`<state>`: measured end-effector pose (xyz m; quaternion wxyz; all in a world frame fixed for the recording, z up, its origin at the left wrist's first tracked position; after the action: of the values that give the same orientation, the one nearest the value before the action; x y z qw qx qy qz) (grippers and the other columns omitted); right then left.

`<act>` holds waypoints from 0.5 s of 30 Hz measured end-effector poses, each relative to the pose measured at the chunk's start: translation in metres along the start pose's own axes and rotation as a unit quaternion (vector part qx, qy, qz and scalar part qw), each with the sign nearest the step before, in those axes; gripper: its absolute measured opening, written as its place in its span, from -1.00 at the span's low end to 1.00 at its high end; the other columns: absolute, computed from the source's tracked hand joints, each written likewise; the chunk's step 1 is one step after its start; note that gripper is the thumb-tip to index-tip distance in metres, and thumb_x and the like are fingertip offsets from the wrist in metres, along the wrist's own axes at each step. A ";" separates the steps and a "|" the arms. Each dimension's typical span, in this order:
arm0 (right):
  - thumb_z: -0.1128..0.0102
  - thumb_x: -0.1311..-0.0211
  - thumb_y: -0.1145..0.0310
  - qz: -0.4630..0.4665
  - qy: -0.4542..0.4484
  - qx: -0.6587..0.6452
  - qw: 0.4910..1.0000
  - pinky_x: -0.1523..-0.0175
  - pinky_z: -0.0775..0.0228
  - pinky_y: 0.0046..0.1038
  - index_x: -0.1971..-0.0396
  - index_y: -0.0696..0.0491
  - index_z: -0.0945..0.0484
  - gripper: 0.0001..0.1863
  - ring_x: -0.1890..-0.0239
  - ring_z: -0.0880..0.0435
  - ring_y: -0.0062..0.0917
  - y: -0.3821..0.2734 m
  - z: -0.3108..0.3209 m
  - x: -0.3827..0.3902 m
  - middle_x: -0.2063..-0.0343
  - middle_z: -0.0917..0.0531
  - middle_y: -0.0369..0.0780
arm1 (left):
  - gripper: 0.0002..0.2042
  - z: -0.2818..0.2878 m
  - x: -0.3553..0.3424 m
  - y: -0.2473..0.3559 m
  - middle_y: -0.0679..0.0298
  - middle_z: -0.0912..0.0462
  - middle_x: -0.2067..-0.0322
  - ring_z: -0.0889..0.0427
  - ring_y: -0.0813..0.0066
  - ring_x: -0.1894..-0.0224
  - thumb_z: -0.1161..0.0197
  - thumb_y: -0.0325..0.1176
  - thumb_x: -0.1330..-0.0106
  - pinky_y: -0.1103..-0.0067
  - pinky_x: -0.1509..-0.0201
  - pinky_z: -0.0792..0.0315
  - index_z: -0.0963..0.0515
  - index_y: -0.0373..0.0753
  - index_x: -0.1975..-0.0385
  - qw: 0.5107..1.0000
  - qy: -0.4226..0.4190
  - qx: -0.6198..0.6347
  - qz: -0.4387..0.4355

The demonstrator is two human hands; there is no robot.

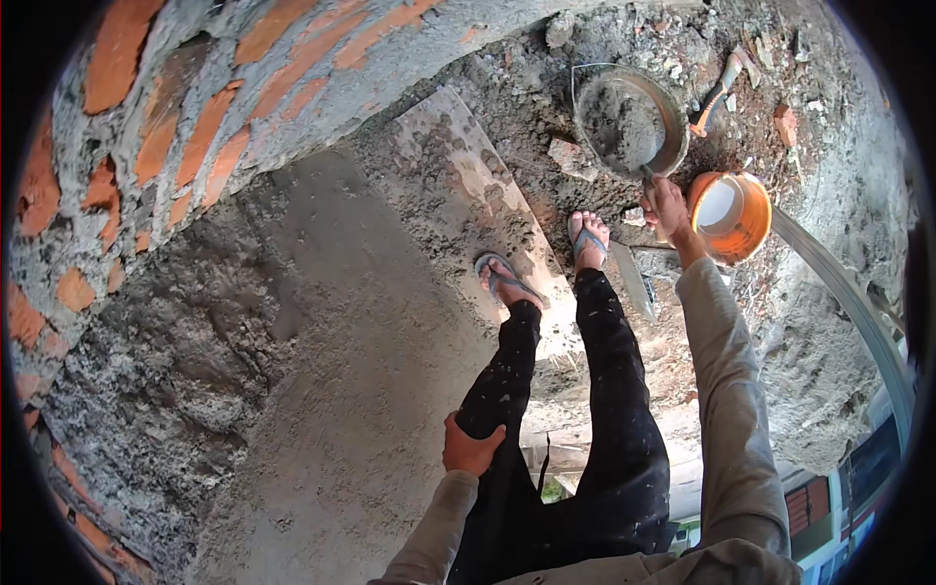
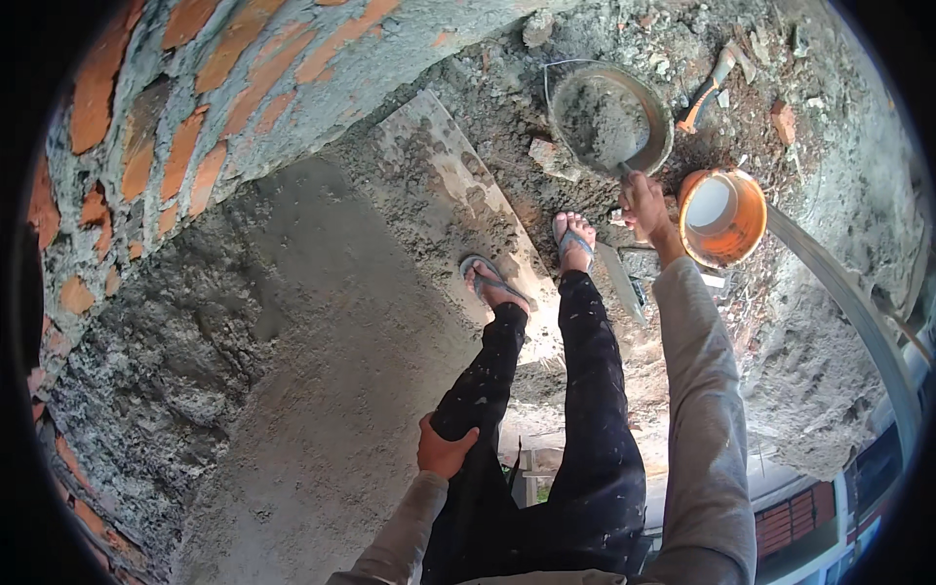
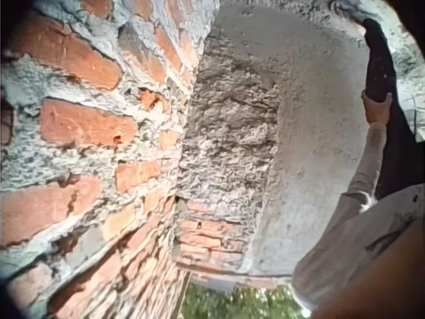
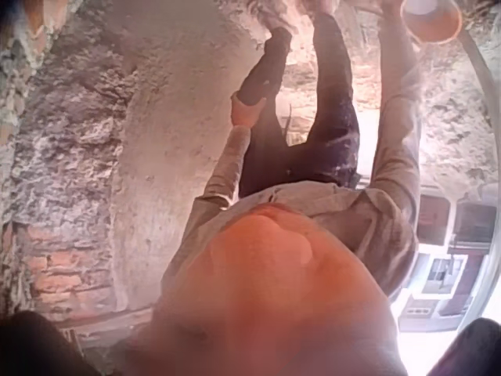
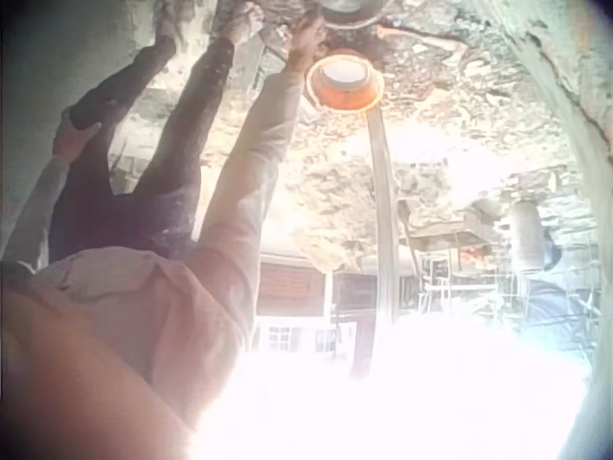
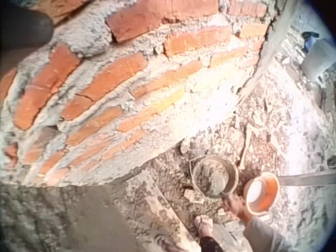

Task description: The person scoops cement from a bucket using a trowel and applies and smooths it onto a brick wall.

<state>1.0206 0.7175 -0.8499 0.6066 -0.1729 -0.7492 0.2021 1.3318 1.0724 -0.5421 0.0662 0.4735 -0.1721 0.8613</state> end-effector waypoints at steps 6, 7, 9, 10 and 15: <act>0.25 -0.42 0.04 0.125 0.056 -0.011 0.991 0.67 -0.05 -0.66 0.22 0.00 -0.34 -0.67 0.74 -0.22 -0.73 -0.101 -0.047 0.131 0.64 -0.33 -0.38 | 0.05 -0.022 0.012 0.012 -0.04 -0.32 -0.15 -0.43 0.00 -0.14 -0.37 0.20 0.10 0.28 -0.18 -0.36 0.04 -0.21 -0.31 0.996 -0.054 -0.077 -0.002; 0.25 -0.42 0.05 0.153 0.076 -0.025 0.985 0.70 -0.06 -0.66 0.17 0.04 -0.36 -0.65 0.75 -0.23 -0.73 -0.108 -0.059 0.153 0.63 -0.34 -0.37 | 0.05 -0.026 0.017 0.017 -0.05 -0.31 -0.15 -0.43 -0.01 -0.14 -0.37 0.20 0.10 0.28 -0.18 -0.36 0.06 -0.20 -0.32 0.993 -0.086 -0.075 0.005; 0.26 -0.41 0.09 0.195 0.108 -0.038 0.974 0.71 -0.07 -0.67 0.15 0.08 -0.37 -0.63 0.75 -0.24 -0.74 -0.136 -0.113 0.198 0.60 -0.36 -0.35 | 0.04 -0.022 0.025 0.003 -0.06 -0.32 -0.14 -0.43 -0.03 -0.13 -0.36 0.17 0.07 0.27 -0.19 -0.36 0.08 -0.19 -0.33 0.995 -0.079 -0.057 -0.010; 0.27 -0.41 0.11 0.209 0.118 -0.034 0.970 0.70 -0.07 -0.67 0.18 0.08 -0.37 -0.65 0.74 -0.25 -0.74 -0.154 -0.158 0.233 0.59 -0.37 -0.35 | 0.03 -0.021 0.029 -0.009 -0.07 -0.32 -0.14 -0.43 -0.03 -0.13 -0.36 0.15 0.06 0.27 -0.19 -0.36 0.09 -0.19 -0.34 0.996 -0.074 -0.050 -0.015; 0.07 -0.42 0.24 0.296 0.162 -0.082 0.938 0.56 -0.13 -0.69 0.10 0.19 -0.36 -0.70 0.62 -0.30 -0.76 -0.190 -0.325 0.332 0.53 -0.41 -0.34 | -0.02 -0.016 0.056 -0.014 -0.09 -0.37 -0.11 -0.42 -0.01 -0.15 -0.36 0.07 0.04 0.29 -0.21 -0.34 0.04 -0.19 -0.33 0.993 -0.050 0.012 -0.103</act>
<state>1.2688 0.7523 -0.4151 0.6161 -0.4664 -0.5700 0.2794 1.2923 1.0887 -0.4995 0.1403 0.5317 -0.1153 0.8272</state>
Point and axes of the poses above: each hand's wrist, its own x-axis away from the middle knuckle, its own z-axis out of the back of the hand, y = z × x, the point moved 9 cm from there along -x, towards the middle knuckle
